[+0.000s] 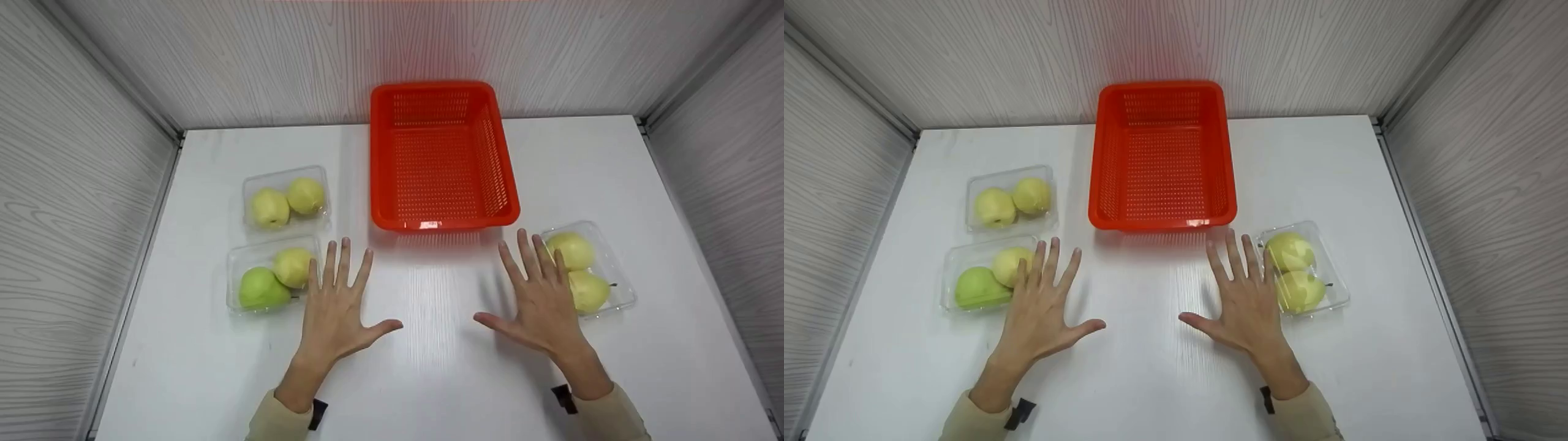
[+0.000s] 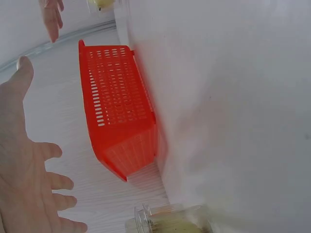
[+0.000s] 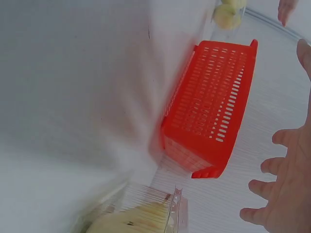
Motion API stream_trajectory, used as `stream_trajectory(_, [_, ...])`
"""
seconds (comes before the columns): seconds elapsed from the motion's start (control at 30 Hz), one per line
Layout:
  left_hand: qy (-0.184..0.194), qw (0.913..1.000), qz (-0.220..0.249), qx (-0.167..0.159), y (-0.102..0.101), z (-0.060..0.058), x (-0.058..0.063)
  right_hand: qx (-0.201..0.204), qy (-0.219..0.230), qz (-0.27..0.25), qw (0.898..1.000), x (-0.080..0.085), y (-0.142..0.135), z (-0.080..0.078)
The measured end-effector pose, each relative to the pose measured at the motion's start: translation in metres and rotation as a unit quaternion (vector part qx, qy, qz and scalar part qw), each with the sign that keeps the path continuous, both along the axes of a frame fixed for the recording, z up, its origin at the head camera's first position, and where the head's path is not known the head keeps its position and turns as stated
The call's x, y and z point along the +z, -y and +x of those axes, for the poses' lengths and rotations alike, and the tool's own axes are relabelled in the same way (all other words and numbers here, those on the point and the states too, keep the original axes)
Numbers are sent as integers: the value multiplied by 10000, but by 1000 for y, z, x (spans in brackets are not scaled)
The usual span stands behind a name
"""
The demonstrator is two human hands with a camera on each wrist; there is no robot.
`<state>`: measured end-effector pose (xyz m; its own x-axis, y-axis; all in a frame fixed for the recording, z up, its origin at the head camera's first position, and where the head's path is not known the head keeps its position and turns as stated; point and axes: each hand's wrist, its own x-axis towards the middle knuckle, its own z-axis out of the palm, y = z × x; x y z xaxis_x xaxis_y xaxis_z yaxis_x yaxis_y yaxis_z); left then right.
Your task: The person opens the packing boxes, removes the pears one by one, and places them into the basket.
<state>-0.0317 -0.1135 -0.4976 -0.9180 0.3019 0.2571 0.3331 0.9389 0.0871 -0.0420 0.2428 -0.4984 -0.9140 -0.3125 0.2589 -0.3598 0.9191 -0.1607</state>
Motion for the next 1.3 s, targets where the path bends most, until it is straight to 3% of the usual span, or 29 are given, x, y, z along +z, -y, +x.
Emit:
stream_trajectory(0.37, [-70,9991,-124,-399,-25,-5,6,-116,-104,-107,9998,6,-23,4])
stream_trajectory(0.73, [50,9937,-238,-1092,-66,-19,5,-438,158,-47,9989,12,-62,7])
stream_trajectory(1.03, [654,9805,-322,-1828,-110,-29,-4,-552,248,-42,9982,17,-100,4])
stream_trajectory(1.3, [1106,9705,-195,-2135,-142,-41,-23,-748,294,-217,9965,12,-120,7])
